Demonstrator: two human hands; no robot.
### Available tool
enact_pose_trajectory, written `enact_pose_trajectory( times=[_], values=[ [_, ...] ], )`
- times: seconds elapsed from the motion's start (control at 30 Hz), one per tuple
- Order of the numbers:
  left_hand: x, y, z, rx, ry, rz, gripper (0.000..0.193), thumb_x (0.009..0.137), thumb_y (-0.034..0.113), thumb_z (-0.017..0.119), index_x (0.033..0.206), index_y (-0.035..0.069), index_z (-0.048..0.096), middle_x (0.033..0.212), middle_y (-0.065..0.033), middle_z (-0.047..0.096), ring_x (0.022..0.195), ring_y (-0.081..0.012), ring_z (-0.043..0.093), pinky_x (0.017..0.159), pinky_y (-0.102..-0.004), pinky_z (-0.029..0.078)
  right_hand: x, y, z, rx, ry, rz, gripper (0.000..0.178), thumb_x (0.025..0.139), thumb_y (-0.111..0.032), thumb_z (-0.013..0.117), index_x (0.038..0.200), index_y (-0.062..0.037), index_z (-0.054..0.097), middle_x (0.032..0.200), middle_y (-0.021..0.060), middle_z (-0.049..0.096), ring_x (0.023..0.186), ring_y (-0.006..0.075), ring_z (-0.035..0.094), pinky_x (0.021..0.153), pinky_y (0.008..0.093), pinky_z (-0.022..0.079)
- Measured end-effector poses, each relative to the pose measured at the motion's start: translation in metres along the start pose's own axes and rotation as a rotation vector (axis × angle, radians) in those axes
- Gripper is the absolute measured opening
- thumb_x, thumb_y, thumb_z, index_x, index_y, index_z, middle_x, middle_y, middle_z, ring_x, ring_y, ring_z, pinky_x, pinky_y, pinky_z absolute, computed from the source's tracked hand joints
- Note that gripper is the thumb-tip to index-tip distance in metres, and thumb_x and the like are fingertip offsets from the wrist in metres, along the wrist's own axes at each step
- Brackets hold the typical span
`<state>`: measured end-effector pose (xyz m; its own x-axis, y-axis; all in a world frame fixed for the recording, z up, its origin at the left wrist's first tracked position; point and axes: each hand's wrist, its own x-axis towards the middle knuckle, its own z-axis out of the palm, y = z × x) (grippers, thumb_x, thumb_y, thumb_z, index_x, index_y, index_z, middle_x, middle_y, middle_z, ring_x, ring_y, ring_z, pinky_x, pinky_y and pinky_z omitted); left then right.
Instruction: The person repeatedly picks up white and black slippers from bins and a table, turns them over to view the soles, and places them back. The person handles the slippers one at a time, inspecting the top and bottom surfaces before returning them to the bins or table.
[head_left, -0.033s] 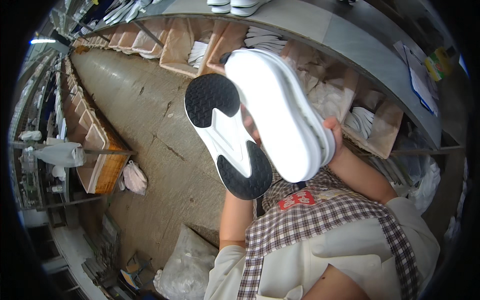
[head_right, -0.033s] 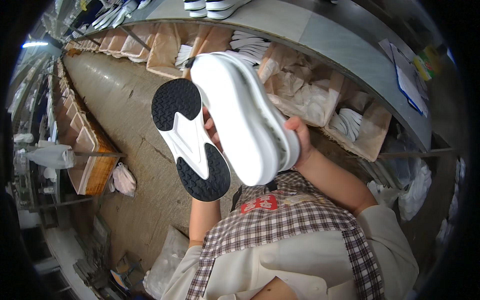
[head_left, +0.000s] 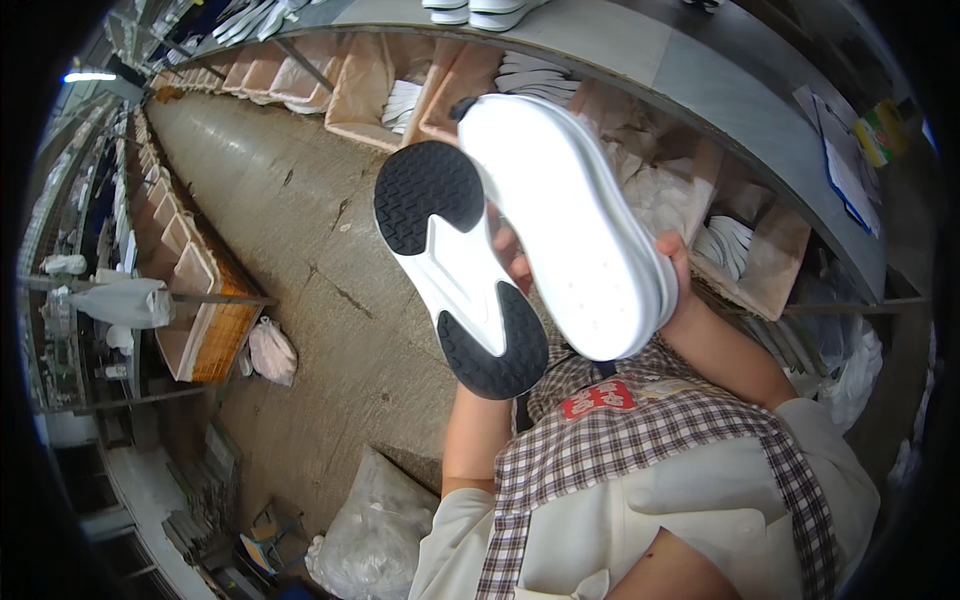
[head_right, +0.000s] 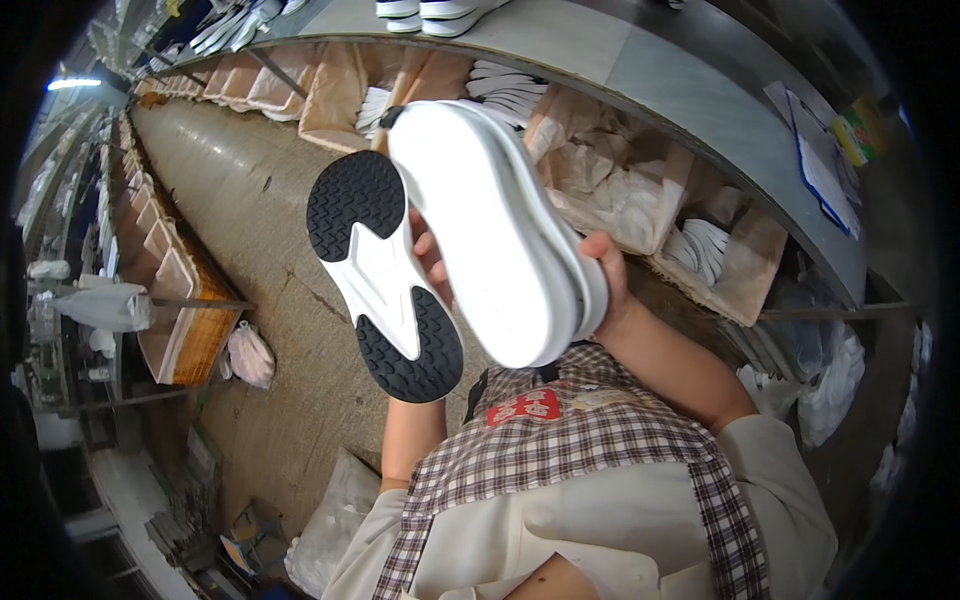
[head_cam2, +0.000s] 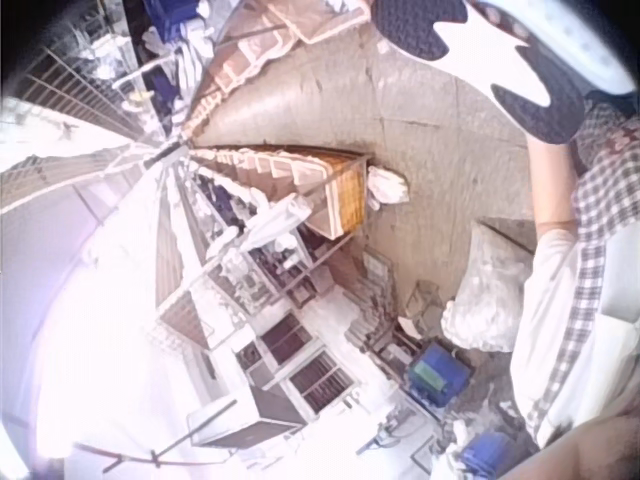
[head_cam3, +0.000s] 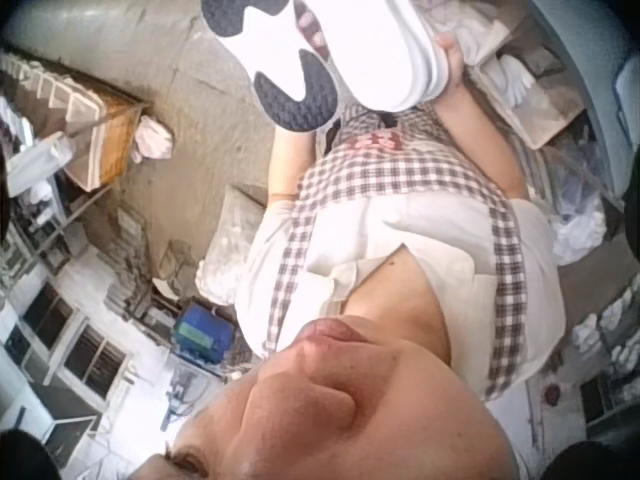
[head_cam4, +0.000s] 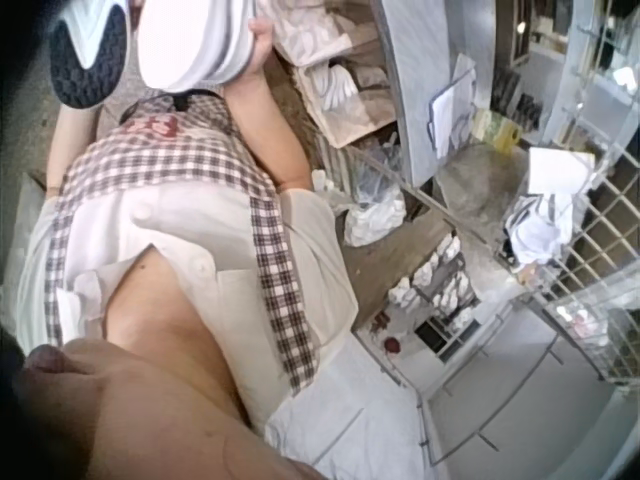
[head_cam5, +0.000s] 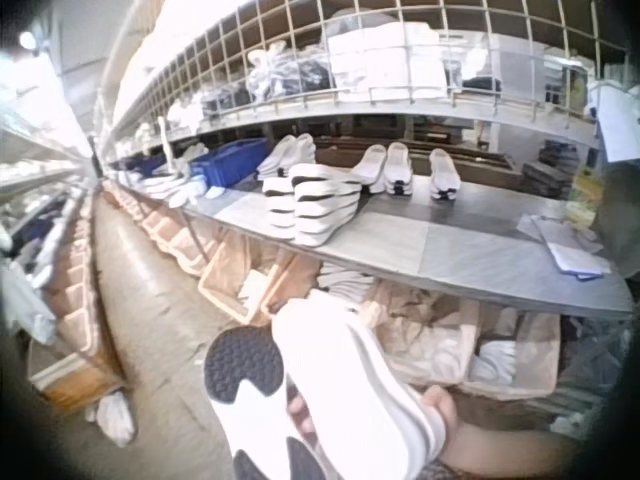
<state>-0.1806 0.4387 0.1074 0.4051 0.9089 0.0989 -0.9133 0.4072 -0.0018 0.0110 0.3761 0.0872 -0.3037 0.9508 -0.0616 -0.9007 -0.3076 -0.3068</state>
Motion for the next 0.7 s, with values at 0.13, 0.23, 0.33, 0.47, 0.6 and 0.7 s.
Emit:
enact_pose_trajectory(
  times=[0.13, 0.23, 0.33, 0.47, 0.6, 0.7],
  values=[
    [-0.002, -0.003, 0.007, -0.076, 0.113, -0.013, 0.041, 0.089, 0.029, 0.056, 0.124, 0.008, 0.051, 0.119, -0.01, 0.054, 0.087, -0.0185, 0.049, 0.058, -0.0247, 0.037, -0.005, 0.001, -0.008, 0.171, -0.041, 0.032, 0.076, 0.072, -0.031, 0.05, 0.139, 0.0017, 0.033, 0.128, 0.0264, 0.049, 0.11, 0.0382, 0.056, 0.09, 0.0485, 0.05],
    [0.001, -0.006, 0.009, -0.114, 0.061, -0.056, 0.043, 0.089, 0.03, 0.056, 0.124, 0.007, 0.051, 0.119, -0.0098, 0.055, 0.088, -0.0188, 0.049, 0.058, -0.0249, 0.038, -0.009, 0.0, -0.013, 0.182, -0.085, 0.022, 0.083, 0.072, -0.033, 0.052, 0.144, -0.0028, 0.026, 0.137, 0.0247, 0.041, 0.119, 0.0403, 0.049, 0.096, 0.0515, 0.045],
    [0.003, -0.009, 0.007, -0.097, 0.043, -0.06, 0.044, 0.089, 0.032, 0.056, 0.125, 0.007, 0.051, 0.119, -0.0098, 0.055, 0.088, -0.0189, 0.049, 0.056, -0.0251, 0.035, -0.013, -0.001, -0.015, 0.157, -0.085, -0.015, 0.083, 0.071, -0.033, 0.053, 0.144, -0.0026, 0.025, 0.137, 0.0244, 0.041, 0.12, 0.0396, 0.048, 0.099, 0.0517, 0.042],
    [0.006, -0.014, -0.003, -0.024, -0.017, -0.065, 0.046, 0.09, 0.034, 0.055, 0.126, 0.005, 0.048, 0.12, -0.0092, 0.054, 0.095, -0.0188, 0.051, 0.064, -0.0278, 0.044, -0.017, -0.007, -0.014, 0.151, -0.138, 0.018, 0.084, 0.07, -0.031, 0.052, 0.144, -0.0032, 0.025, 0.137, 0.0243, 0.042, 0.12, 0.0385, 0.049, 0.1, 0.0512, 0.041],
    [0.003, -0.026, -0.007, 0.457, 0.217, -0.102, 0.047, 0.095, 0.032, 0.049, 0.132, 0.004, 0.042, 0.122, -0.0107, 0.053, 0.112, -0.0216, 0.052, 0.089, -0.0353, 0.049, -0.024, -0.016, -0.003, -0.151, 0.081, -0.13, 0.081, 0.066, -0.02, 0.054, 0.141, -0.001, 0.03, 0.128, 0.0219, 0.05, 0.109, 0.0338, 0.057, 0.093, 0.0418, 0.049],
    [0.024, -0.038, -0.009, 0.989, 0.303, -0.312, 0.046, 0.097, 0.033, 0.045, 0.13, 0.002, 0.042, 0.123, -0.013, 0.053, 0.108, -0.0243, 0.057, 0.087, -0.0363, 0.05, -0.036, -0.021, 0.003, -0.877, 0.202, -0.217, 0.086, 0.065, -0.016, 0.06, 0.143, -0.0021, 0.026, 0.137, 0.0157, 0.04, 0.127, 0.0263, 0.039, 0.106, 0.0378, 0.031]
  ],
)
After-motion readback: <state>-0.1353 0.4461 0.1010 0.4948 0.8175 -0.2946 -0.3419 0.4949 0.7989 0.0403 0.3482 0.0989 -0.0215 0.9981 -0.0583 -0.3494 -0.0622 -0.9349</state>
